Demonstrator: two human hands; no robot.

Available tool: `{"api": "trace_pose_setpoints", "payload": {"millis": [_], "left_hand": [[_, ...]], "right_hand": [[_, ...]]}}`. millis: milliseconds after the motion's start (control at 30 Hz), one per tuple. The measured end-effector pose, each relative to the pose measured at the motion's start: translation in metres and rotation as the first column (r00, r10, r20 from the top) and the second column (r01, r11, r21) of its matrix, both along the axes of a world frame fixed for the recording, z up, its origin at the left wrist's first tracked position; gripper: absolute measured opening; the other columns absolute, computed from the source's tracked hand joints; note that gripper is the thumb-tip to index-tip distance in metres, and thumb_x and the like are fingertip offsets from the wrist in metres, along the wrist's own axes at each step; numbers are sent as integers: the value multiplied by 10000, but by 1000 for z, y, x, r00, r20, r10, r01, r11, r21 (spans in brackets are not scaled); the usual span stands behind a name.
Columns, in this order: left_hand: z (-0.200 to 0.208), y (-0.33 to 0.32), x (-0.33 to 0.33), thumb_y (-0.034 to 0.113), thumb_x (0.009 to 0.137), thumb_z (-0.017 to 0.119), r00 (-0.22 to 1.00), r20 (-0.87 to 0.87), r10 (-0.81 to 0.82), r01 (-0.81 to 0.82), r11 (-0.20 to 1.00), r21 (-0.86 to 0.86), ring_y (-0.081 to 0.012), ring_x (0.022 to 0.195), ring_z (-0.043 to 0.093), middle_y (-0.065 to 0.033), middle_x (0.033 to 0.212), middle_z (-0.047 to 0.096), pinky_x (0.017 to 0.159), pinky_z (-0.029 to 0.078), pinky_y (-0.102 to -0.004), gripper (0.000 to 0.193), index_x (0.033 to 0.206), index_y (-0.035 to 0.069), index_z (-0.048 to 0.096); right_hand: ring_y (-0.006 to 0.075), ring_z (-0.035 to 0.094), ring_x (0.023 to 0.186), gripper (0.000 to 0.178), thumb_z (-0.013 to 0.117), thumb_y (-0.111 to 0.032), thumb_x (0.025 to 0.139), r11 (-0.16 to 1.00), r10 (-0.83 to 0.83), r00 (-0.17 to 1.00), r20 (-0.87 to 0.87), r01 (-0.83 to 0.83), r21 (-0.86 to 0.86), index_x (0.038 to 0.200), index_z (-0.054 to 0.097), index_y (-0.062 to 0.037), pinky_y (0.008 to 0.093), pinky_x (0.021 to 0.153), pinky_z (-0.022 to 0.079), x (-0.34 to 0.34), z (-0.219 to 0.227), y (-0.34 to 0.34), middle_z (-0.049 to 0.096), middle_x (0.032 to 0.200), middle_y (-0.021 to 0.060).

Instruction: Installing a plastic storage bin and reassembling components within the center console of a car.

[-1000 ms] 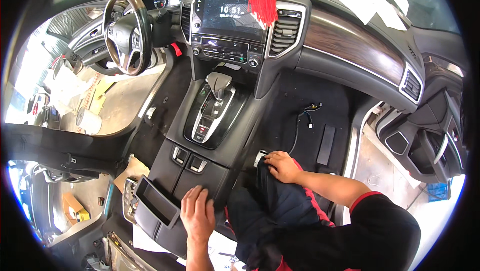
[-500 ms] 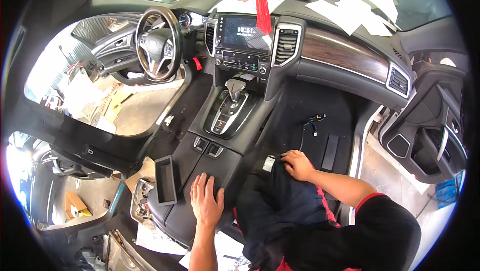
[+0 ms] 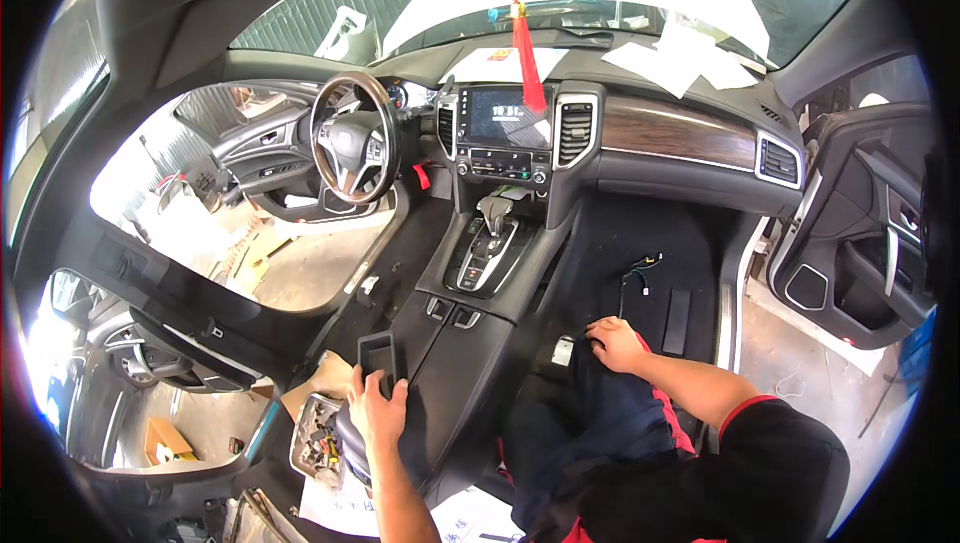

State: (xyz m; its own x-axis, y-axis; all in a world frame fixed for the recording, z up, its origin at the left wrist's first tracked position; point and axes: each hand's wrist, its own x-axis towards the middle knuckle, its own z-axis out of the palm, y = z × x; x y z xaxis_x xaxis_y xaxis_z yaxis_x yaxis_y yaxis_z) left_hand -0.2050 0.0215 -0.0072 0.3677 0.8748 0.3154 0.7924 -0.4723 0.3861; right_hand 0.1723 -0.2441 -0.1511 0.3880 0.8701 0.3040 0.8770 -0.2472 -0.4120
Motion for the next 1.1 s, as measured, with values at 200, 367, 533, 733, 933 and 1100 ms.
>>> {"api": "trace_pose_setpoints", "payload": {"millis": [200,367,533,733,933,1100], "left_hand": [[18,-27,3,271,796,775,989,144,-38,31,998,49,-443,1256,527,-222,1476,481,1042,454,-505,517,1255,87,624],[16,-31,3,368,925,652,101,901,423,787,520,-332,-367,1088,619,-209,1443,518,888,537,-431,610,1408,16,530],[9,-38,14,521,911,597,-168,686,708,974,226,5,-391,1144,565,-265,1424,496,874,542,-454,786,1516,52,416],[-6,-34,19,526,895,624,-259,675,691,966,183,184,-366,1164,551,-261,1525,361,870,543,-436,805,1531,86,401],[-22,-20,12,493,844,708,-222,814,536,966,233,110,-352,1088,581,-245,1465,452,815,547,-426,850,1536,106,403],[-23,-16,12,477,773,767,-238,863,446,955,271,124,-356,1090,603,-227,1457,482,835,549,-447,919,1535,111,407]], "right_hand": [[307,605,1168,262,670,-131,801,1000,29,999,13,-29,-3,1051,721,-71,452,1025,458,-1,-9,19,699,1192,92],[304,602,1168,244,657,-106,805,1000,19,1000,-18,-19,-14,1035,722,-60,445,1023,453,-4,-11,30,707,1174,88],[302,604,1161,239,653,-73,799,998,56,998,-7,-56,-2,1027,722,-59,443,1009,460,-15,-10,40,709,1161,86],[301,601,1163,220,658,-74,800,999,38,999,4,-38,19,1012,719,-61,449,1004,464,-20,-7,31,706,1160,84],[299,598,1172,227,659,-79,804,1000,9,1000,17,-9,0,1025,710,-62,446,1011,461,-22,1,26,697,1191,88],[298,598,1175,229,660,-83,803,1000,13,1000,-1,-13,-9,1026,706,-60,444,1019,458,-22,1,29,696,1193,91]]}}
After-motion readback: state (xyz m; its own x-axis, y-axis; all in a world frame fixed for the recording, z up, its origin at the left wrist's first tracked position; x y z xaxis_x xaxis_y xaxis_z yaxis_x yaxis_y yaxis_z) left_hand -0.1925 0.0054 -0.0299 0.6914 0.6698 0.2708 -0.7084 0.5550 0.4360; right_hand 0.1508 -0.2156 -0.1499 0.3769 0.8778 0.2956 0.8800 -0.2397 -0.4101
